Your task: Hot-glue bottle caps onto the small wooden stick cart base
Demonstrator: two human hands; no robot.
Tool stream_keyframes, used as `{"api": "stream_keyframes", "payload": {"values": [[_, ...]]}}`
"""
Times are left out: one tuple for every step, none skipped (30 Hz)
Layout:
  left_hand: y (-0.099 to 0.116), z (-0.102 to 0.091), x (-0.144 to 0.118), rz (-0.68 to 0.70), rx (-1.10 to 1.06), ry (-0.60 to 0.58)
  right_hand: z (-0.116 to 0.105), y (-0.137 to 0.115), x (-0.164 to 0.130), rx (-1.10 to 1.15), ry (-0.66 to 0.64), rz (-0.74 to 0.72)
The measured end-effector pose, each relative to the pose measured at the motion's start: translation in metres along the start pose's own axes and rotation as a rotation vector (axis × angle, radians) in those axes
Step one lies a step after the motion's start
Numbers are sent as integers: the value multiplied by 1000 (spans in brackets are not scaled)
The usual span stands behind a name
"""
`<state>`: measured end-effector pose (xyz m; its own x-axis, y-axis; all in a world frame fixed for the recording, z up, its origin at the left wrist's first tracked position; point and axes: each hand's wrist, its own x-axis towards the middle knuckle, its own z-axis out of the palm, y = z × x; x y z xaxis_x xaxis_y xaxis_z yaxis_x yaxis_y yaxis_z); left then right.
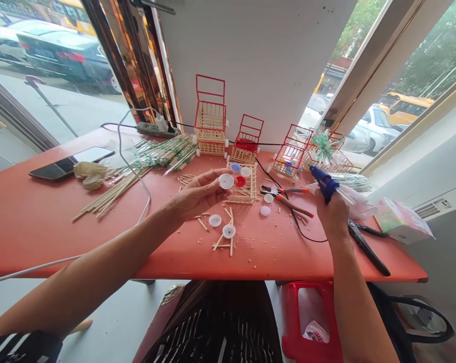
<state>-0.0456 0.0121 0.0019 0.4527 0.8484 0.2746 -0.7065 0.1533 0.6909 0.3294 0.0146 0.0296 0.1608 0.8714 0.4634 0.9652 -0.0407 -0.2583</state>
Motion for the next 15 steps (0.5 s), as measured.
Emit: {"api": "stream_keyframes", "payload": {"values": [[2, 0, 0, 5, 5, 0, -6, -8, -4, 95, 35, 4], [4, -1, 0, 11, 12, 7, -12, -18, -9, 159, 46, -13], [6, -1, 0, 21, 22, 21, -15, -30, -15, 219, 46, -38], [9, -2, 0, 35, 33, 39, -18, -42, -21, 304, 48, -74], [11, -2, 0, 48, 44, 58, -19, -55, -27, 516, 0, -148], [13, -3, 1, 59, 53, 75, -18, -67, -32, 695, -43, -223], [15, -4, 1, 69, 60, 89, -17, -79, -37, 813, -88, -289], [16, -5, 1, 75, 67, 98, -15, -89, -41, 886, -140, -337], [17, -6, 2, 75, 74, 106, -13, -97, -44, 917, -202, -370], [17, -7, 2, 70, 82, 113, -11, -103, -46, 928, -274, -392], [17, -8, 2, 66, 91, 118, -9, -108, -47, 927, -313, -388], [16, -9, 2, 64, 97, 122, -7, -111, -48, 919, -346, -387], [16, -10, 2, 62, 102, 125, -5, -113, -48, 906, -377, -391], [15, -10, 3, 61, 103, 124, -3, -115, -47, 898, -400, -393], [14, -10, 3, 60, 102, 121, -1, -116, -47, 895, -417, -396]]}}
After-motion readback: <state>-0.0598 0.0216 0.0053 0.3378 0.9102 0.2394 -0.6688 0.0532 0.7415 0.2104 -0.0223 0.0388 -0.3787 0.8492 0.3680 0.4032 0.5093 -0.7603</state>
